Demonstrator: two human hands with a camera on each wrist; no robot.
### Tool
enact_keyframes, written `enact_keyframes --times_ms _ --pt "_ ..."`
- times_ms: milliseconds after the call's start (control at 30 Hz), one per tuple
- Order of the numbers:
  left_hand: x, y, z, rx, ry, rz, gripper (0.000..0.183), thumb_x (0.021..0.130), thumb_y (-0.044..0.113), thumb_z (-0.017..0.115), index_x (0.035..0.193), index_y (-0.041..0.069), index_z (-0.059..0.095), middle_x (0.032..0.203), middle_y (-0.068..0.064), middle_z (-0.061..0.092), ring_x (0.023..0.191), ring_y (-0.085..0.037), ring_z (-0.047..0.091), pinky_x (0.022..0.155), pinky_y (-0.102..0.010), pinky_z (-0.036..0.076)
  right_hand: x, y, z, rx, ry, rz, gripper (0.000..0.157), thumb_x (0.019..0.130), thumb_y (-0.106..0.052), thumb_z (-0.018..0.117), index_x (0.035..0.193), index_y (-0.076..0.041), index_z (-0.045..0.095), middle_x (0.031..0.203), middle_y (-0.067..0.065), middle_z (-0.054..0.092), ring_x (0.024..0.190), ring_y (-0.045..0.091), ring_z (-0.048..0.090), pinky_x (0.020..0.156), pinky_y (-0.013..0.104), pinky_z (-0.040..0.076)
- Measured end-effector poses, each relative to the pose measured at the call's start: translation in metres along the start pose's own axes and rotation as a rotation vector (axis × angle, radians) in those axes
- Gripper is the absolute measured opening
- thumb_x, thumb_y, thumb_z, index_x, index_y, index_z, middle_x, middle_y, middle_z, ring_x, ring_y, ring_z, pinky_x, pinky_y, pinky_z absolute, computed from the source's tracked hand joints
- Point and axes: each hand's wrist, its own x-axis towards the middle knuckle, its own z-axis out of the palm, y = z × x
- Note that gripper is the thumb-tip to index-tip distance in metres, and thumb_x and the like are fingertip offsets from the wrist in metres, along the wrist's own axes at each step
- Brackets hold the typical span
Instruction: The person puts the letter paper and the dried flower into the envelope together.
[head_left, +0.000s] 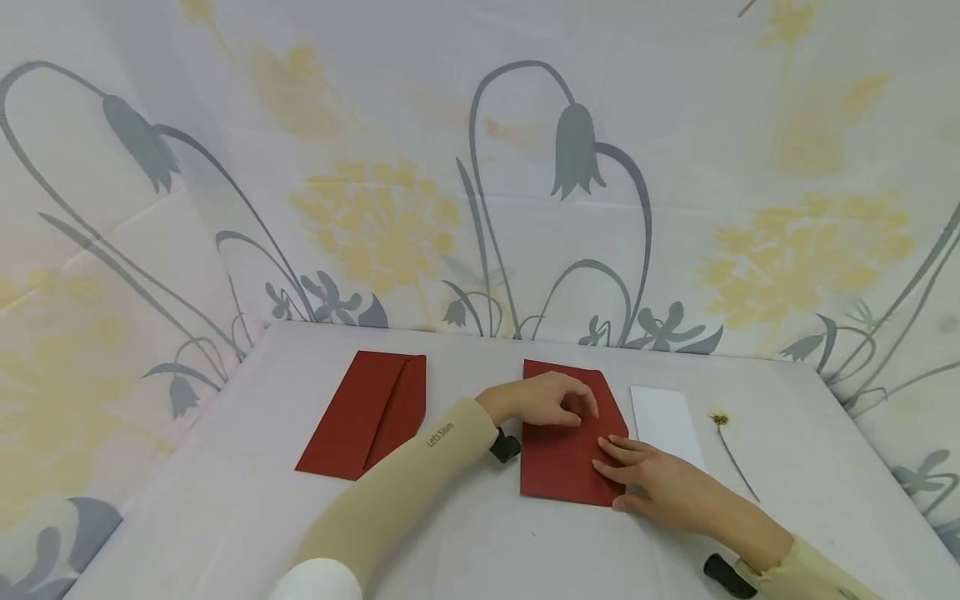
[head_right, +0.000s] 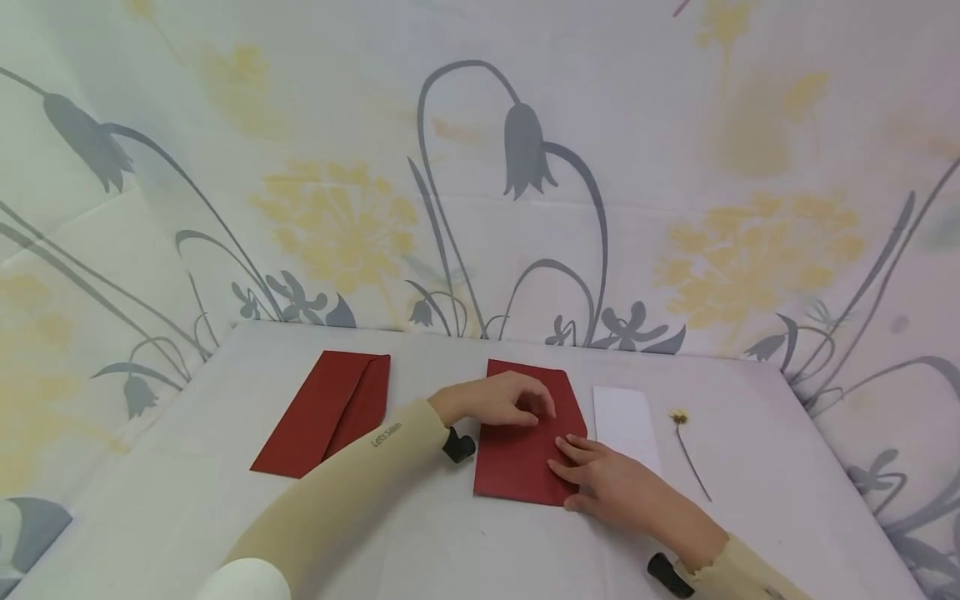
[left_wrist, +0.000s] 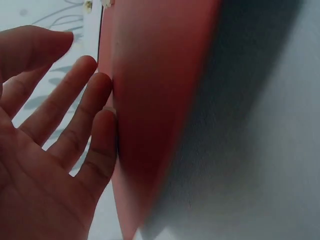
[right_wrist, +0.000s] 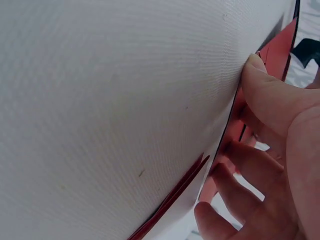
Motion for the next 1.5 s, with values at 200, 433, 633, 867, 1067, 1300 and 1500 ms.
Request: enact_keyframes --times_ms 200,433,633,867,1067,1300,1500 --pt "0.009 0.004 0.009 0.049 -0.034 -0.02 0.031 0.091 0.005 0.052 0.103 0.028 0.067 0.109 0.017 0.053 0.092 -0.003 0.049 0.079 -0.015 0.041 0.0 0.001 0.001 -0.006 -0.004 -0.003 0.049 0.085 -0.037 0.065 0.128 -0.014 0.058 0.139 0.016 0.046 0.129 0.037 0.037 0.094 0.045 0.043" --pt "0.01 0.004 0.012 0.129 -0.041 0.012 0.028 0.088 0.007 0.056 0.098 0.03 0.066 0.1 0.014 0.051 0.092 -0.002 0.047 0.079 -0.015 0.04 0.0 0.001 0.001 -0.014 0.003 -0.013 0.049 0.086 -0.036 0.065 0.128 -0.013 0.058 0.138 0.017 0.046 0.129 0.037 0.038 0.094 0.045 0.043" --pt "0.008 0.004 0.011 0.125 -0.035 0.019 0.025 0.087 0.008 0.058 0.1 0.028 0.065 0.101 0.012 0.05 0.09 -0.003 0.047 0.078 -0.015 0.04 -0.001 0.0 0.0 0.019 -0.003 0.004 0.049 0.086 -0.036 0.065 0.129 -0.013 0.057 0.139 0.016 0.045 0.13 0.037 0.037 0.095 0.046 0.042" --pt "0.007 0.004 0.01 0.195 0.002 -0.015 0.021 0.09 0.015 0.057 0.103 0.029 0.065 0.112 0.015 0.051 0.105 -0.003 0.043 0.089 -0.019 0.038 -0.002 0.0 0.001 0.042 -0.018 0.033 0.051 0.088 -0.039 0.062 0.132 -0.015 0.054 0.142 0.014 0.042 0.132 0.036 0.034 0.095 0.046 0.042" --pt "0.004 0.008 0.007 0.286 -0.019 -0.017 0.021 0.092 0.019 0.055 0.108 0.029 0.066 0.134 0.011 0.046 0.13 -0.01 0.031 0.105 -0.027 0.03 -0.003 -0.001 0.001 0.029 -0.004 0.022 0.05 0.088 -0.04 0.061 0.132 -0.016 0.054 0.142 0.013 0.043 0.131 0.035 0.036 0.094 0.045 0.043" --pt "0.001 0.009 0.008 0.274 -0.055 -0.025 0.012 0.09 0.026 0.059 0.099 0.032 0.065 0.139 0.01 0.043 0.132 -0.013 0.028 0.101 -0.027 0.033 -0.003 0.0 0.001 0.027 0.008 0.018 0.049 0.088 -0.04 0.062 0.131 -0.017 0.055 0.141 0.013 0.044 0.13 0.035 0.036 0.095 0.047 0.042" --pt "0.001 0.01 0.01 0.259 -0.074 -0.027 0.007 0.089 0.032 0.061 0.095 0.034 0.064 0.14 0.01 0.039 0.133 -0.015 0.023 0.102 -0.034 0.034 -0.003 0.0 0.003 0.031 0.018 0.028 0.05 0.087 -0.038 0.064 0.131 -0.016 0.056 0.141 0.012 0.043 0.13 0.034 0.037 0.094 0.046 0.043"
